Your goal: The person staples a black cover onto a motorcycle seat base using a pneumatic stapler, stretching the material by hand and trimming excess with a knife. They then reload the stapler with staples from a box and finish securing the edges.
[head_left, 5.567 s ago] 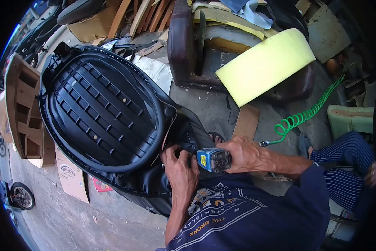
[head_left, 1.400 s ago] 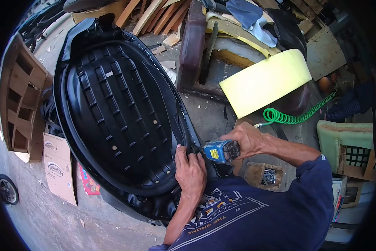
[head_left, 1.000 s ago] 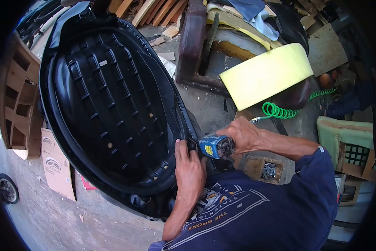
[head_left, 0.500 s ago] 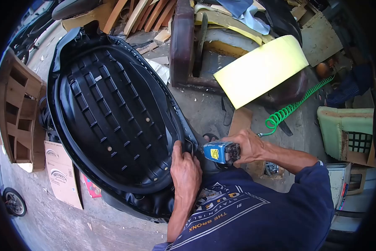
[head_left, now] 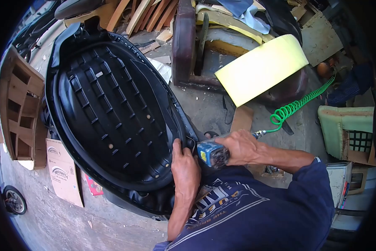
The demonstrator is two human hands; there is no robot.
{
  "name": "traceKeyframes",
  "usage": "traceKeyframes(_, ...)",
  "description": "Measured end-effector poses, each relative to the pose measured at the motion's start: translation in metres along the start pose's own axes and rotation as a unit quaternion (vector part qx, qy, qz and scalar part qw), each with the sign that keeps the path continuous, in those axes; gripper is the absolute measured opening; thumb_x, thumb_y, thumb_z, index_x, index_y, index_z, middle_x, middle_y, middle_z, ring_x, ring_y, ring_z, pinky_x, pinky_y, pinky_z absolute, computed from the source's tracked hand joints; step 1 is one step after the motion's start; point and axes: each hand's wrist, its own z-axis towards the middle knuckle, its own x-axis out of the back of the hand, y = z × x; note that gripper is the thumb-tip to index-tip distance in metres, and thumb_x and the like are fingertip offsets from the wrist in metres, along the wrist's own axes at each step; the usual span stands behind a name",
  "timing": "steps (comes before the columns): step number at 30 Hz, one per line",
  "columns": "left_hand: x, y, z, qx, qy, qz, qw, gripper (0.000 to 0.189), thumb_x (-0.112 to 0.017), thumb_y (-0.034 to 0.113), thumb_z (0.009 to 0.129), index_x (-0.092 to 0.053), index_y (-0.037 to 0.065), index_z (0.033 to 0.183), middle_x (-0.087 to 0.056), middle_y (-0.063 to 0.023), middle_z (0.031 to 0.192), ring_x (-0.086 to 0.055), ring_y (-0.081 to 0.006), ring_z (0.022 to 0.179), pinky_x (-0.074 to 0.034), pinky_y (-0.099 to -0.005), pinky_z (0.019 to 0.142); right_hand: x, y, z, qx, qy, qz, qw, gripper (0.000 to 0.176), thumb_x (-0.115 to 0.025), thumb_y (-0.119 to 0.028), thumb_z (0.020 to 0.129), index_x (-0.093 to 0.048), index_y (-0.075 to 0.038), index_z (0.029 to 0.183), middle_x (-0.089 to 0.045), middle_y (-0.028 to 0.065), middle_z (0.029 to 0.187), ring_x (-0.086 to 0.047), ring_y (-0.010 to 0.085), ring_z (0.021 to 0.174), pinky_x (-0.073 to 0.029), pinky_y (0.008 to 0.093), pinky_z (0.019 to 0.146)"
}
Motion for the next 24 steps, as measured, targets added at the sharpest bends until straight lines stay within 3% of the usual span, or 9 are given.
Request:
traceKeyframes(2,0.008,0.005,0.000,0.045,-0.016,-0.032,0.998,0.022,-0.072,-0.006,0.081,-0.063,-0.014,0.100,-0.051,-0.0303,0.143,-0.066,-0.0498,0.113,-0.057,-0.0499,0.095,0.002,0.010,-0.015,-0.002,0.045,0.108,0.993,0.050,-0.079,-0.026,0.072,-0.074,-0.004,0.117,-0.073,0.0238,0.080,-0.073,0.0431,0.075,-0.058,0.0506,0.070)
traceKeyframes(4,0.013,0.003,0.003,0.045,-0.027,-0.033,0.998,0.023,-0.075,-0.005,0.082,-0.063,-0.013,0.101,-0.051,-0.0293,0.144,-0.067,-0.0495,0.111,-0.058,-0.0498,0.094,-0.008,0.017,-0.029,0.031,0.082,0.107,0.990,0.055,-0.079,-0.029,0.073,-0.074,-0.008,0.124,-0.073,0.0215,0.082,-0.073,0.0406,0.075,-0.058,0.0482,0.069)
traceKeyframes(10,0.011,0.003,0.005,0.056,-0.038,-0.031,0.997,0.023,-0.074,-0.005,0.082,-0.063,-0.013,0.100,-0.051,-0.0286,0.144,-0.067,-0.0498,0.110,-0.058,-0.0509,0.094,-0.016,0.005,-0.032,0.043,0.101,0.143,0.984,0.047,-0.079,-0.033,0.074,-0.075,-0.008,0.114,-0.075,0.0207,0.093,-0.074,0.0403,0.082,-0.059,0.0468,0.074)
traceKeyframes(15,0.005,-0.002,0.002,0.012,-0.009,-0.016,1.000,0.022,-0.073,-0.006,0.083,-0.063,-0.014,0.100,-0.051,-0.0285,0.143,-0.068,-0.0498,0.108,-0.057,-0.0519,0.094,-0.023,-0.003,-0.023,0.051,0.099,0.086,0.990,0.043,-0.079,-0.032,0.073,-0.073,-0.005,0.106,-0.074,0.0217,0.088,-0.073,0.0424,0.080,-0.059,0.0506,0.074)
traceKeyframes(18,-0.005,-0.002,0.002,0.061,-0.043,-0.026,0.997,0.022,-0.072,-0.007,0.082,-0.063,-0.013,0.101,-0.051,-0.0296,0.143,-0.065,-0.0495,0.114,-0.056,-0.0523,0.096,-0.031,-0.003,-0.016,-0.008,0.031,0.023,0.999,0.043,-0.080,-0.031,0.072,-0.072,-0.004,0.104,-0.073,0.0230,0.083,-0.072,0.0443,0.078,-0.058,0.0530,0.072)
traceKeyframes(21,-0.026,-0.014,-0.001,-0.052,0.022,0.114,0.992,0.033,-0.076,-0.005,0.076,-0.063,-0.009,0.105,-0.050,-0.0298,0.141,-0.059,-0.0473,0.123,-0.054,-0.0503,0.100,-0.040,0.004,-0.009,-0.008,0.049,0.021,0.999,0.042,-0.078,-0.029,0.072,-0.071,-0.004,0.106,-0.073,0.0231,0.081,-0.072,0.0449,0.078,-0.058,0.0541,0.072)
traceKeyframes(24,-0.003,0.004,0.001,0.017,-0.045,0.078,0.996,0.036,-0.079,-0.003,0.075,-0.063,-0.009,0.106,-0.051,-0.0280,0.141,-0.060,-0.0466,0.121,-0.055,-0.0487,0.099,-0.018,-0.001,-0.024,0.005,0.066,0.092,0.994,0.043,-0.078,-0.031,0.073,-0.072,-0.006,0.107,-0.073,0.0228,0.082,-0.072,0.0444,0.079,-0.058,0.0531,0.073)
